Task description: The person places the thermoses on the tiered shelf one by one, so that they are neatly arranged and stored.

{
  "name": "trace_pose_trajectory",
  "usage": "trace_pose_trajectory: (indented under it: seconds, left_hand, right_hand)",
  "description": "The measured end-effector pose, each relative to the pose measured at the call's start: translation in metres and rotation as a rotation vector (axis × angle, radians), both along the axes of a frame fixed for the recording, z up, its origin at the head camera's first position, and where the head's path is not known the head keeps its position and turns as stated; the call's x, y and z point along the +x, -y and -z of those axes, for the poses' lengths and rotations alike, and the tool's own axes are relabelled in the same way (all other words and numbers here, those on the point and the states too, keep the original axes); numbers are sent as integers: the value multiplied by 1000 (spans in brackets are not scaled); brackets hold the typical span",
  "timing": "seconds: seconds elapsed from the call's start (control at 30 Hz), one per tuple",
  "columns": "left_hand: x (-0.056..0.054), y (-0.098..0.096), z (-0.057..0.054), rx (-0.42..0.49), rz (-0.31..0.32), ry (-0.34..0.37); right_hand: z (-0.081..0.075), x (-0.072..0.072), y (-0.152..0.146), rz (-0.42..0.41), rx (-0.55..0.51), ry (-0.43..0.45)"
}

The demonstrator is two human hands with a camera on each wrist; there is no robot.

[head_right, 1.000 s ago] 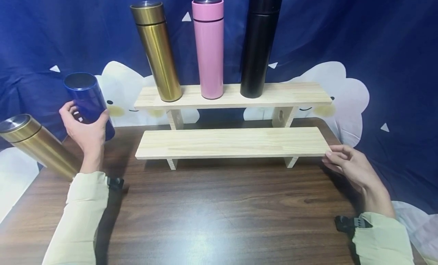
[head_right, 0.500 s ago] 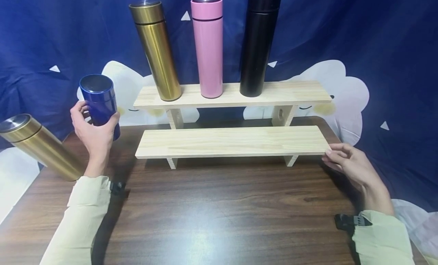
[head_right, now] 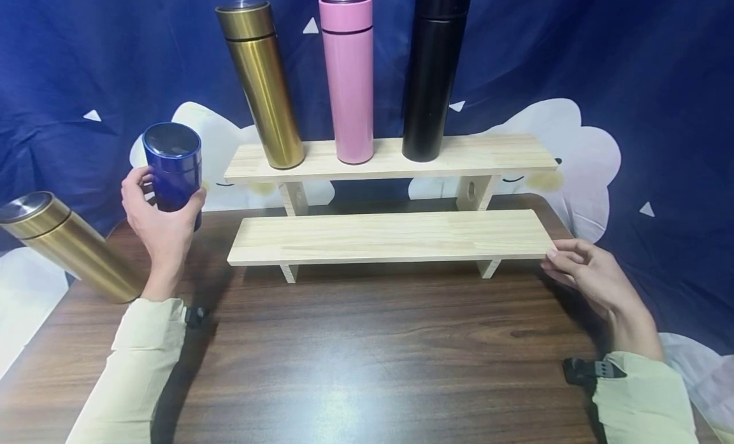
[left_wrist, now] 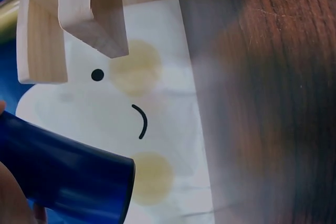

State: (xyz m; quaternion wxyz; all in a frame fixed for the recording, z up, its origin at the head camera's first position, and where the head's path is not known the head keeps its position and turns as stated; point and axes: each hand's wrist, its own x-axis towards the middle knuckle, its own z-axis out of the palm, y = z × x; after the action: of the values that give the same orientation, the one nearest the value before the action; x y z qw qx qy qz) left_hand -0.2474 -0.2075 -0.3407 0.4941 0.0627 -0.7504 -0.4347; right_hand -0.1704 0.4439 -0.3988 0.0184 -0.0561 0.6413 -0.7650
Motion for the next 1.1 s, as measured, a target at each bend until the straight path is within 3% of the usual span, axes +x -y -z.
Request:
trace_pose_trajectory:
  seconds: [0.3, 0.5, 1.1]
  left_hand:
    - [4, -3, 0, -78, 15, -25]
    - [9, -11, 0, -75, 47, -16]
    - [15, -19, -5, -178, 112, -84]
  right_hand:
    - [-1, 0, 1, 10, 13, 14]
    - [-2, 0, 0, 17, 5, 24]
    - [-2, -1, 1, 18, 12, 20]
